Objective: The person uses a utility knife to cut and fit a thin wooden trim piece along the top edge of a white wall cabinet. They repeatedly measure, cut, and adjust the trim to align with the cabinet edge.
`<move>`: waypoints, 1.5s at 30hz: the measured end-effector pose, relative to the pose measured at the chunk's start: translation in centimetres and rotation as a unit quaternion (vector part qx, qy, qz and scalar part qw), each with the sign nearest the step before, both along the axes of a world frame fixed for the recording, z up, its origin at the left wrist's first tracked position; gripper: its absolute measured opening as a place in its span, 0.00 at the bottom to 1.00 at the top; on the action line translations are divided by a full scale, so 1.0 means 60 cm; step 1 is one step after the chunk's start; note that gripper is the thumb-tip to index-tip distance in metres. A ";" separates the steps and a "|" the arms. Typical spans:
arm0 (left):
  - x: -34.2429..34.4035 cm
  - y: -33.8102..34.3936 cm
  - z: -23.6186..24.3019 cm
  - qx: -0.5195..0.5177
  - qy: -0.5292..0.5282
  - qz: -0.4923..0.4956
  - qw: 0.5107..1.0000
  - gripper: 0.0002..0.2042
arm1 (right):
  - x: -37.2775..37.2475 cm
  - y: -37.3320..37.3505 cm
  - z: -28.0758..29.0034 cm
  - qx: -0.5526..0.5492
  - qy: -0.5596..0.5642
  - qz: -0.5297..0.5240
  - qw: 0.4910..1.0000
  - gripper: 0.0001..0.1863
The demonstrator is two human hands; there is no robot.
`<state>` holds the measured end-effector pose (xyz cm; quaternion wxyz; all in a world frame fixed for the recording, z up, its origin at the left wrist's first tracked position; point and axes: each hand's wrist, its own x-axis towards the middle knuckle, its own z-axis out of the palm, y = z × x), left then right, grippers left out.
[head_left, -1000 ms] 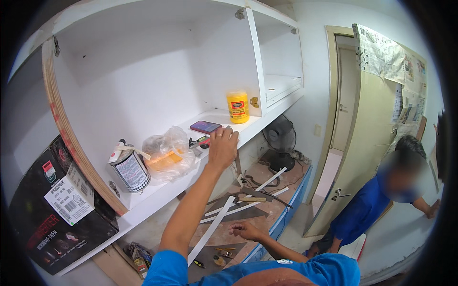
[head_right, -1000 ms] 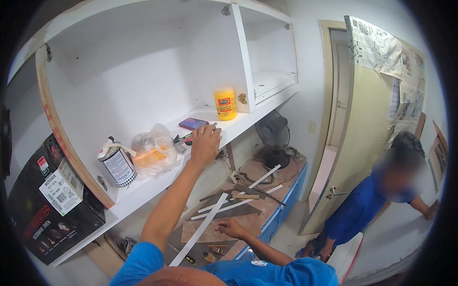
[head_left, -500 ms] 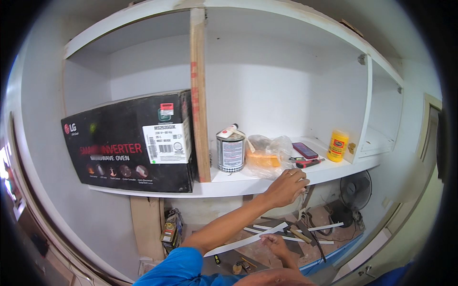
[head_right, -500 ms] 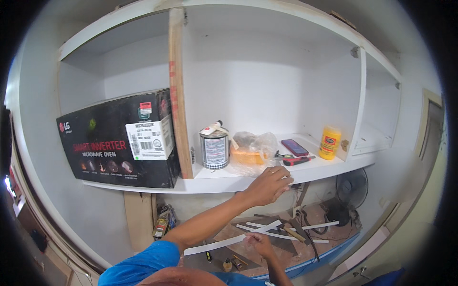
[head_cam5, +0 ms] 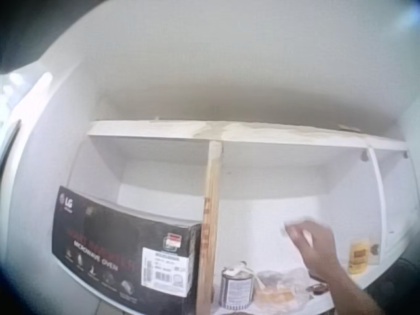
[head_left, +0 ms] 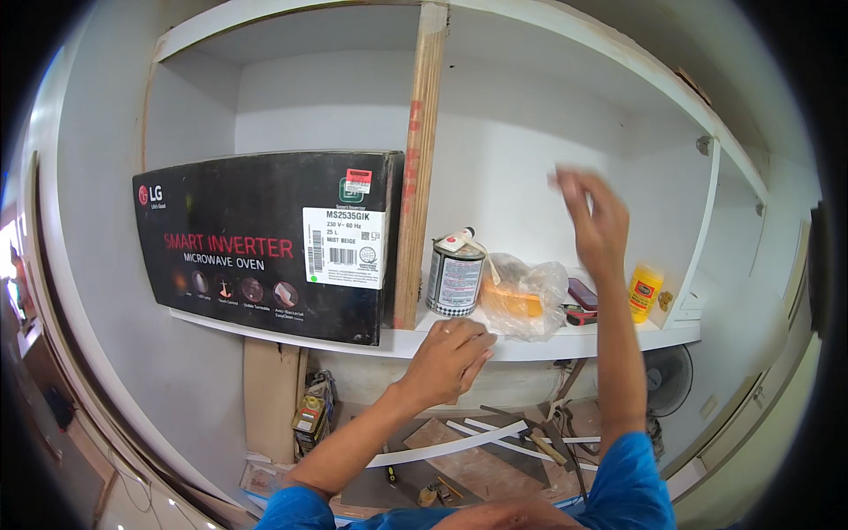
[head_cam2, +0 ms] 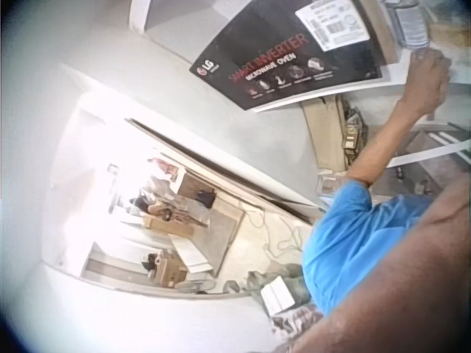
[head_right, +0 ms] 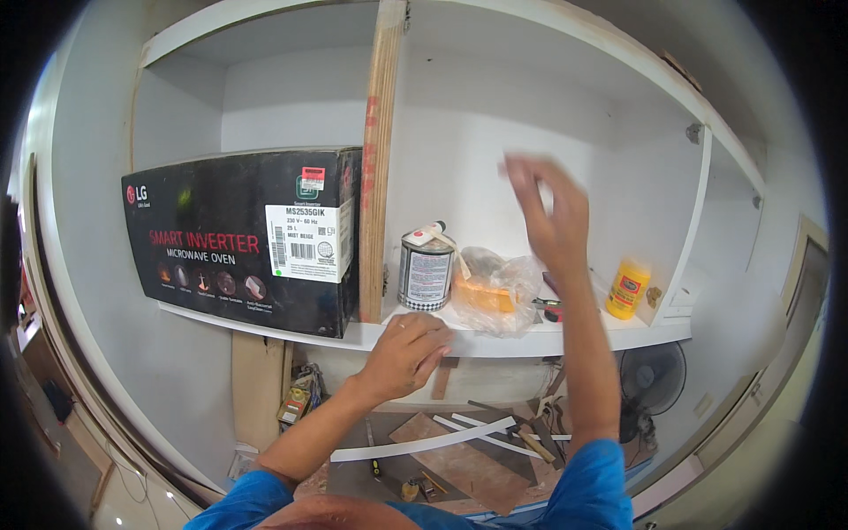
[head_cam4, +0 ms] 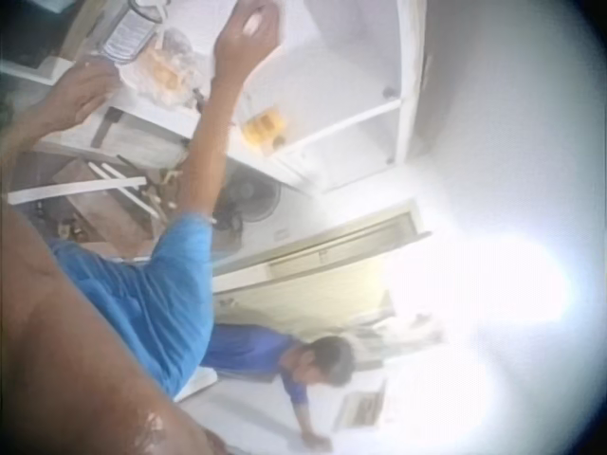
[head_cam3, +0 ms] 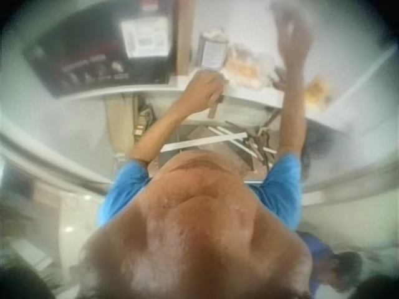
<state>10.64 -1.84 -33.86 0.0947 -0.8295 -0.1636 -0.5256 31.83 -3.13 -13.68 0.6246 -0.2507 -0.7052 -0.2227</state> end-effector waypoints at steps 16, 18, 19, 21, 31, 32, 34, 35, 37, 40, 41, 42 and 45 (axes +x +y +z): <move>0.010 0.079 -0.129 -0.014 -0.026 0.021 0.999 0.20 | -0.228 0.191 0.380 0.150 -0.213 -0.349 0.900 0.36; 0.001 0.082 -0.129 -0.010 -0.014 0.040 0.999 0.21 | -0.221 0.203 0.386 0.171 -0.226 -0.345 0.895 0.35; -0.003 0.085 -0.130 -0.008 -0.008 0.045 0.999 0.22 | -0.209 0.207 0.392 0.179 -0.230 -0.348 0.891 0.35; -0.004 0.093 -0.132 -0.006 0.001 0.057 0.998 0.22 | -0.188 0.213 0.406 0.178 -0.205 -0.303 0.914 0.34; 0.008 0.110 -0.143 0.008 -0.024 0.062 0.998 0.22 | 0.024 0.209 0.408 0.163 -0.117 -0.349 0.915 0.31; 0.012 0.114 -0.145 0.009 -0.022 0.060 0.998 0.23 | 0.044 0.210 0.406 0.168 -0.109 -0.357 0.913 0.31; 0.023 0.119 -0.144 0.013 -0.032 0.055 0.998 0.22 | 0.080 0.202 0.410 0.178 -0.097 -0.382 0.902 0.31; 0.022 0.118 -0.142 0.012 -0.031 0.053 0.998 0.22 | 0.079 0.195 0.409 0.146 -0.068 -0.371 0.914 0.31; 0.024 0.117 -0.144 0.023 -0.031 0.061 0.997 0.21 | 0.070 0.217 0.412 0.144 -0.048 -0.365 0.919 0.32; 0.009 0.133 -0.158 0.040 -0.062 0.108 0.991 0.18 | -0.015 0.260 0.402 0.146 -0.038 -0.349 0.925 0.37; 0.012 0.138 -0.161 0.042 -0.066 0.112 0.991 0.17 | -0.021 0.255 0.396 0.142 -0.080 -0.353 0.921 0.38; 0.024 0.141 -0.163 0.048 -0.072 0.105 0.991 0.17 | -0.001 0.248 0.398 0.159 -0.094 -0.369 0.911 0.38; 0.040 0.139 -0.161 0.056 -0.082 0.095 0.991 0.17 | 0.040 0.244 0.398 0.208 -0.121 -0.395 0.886 0.39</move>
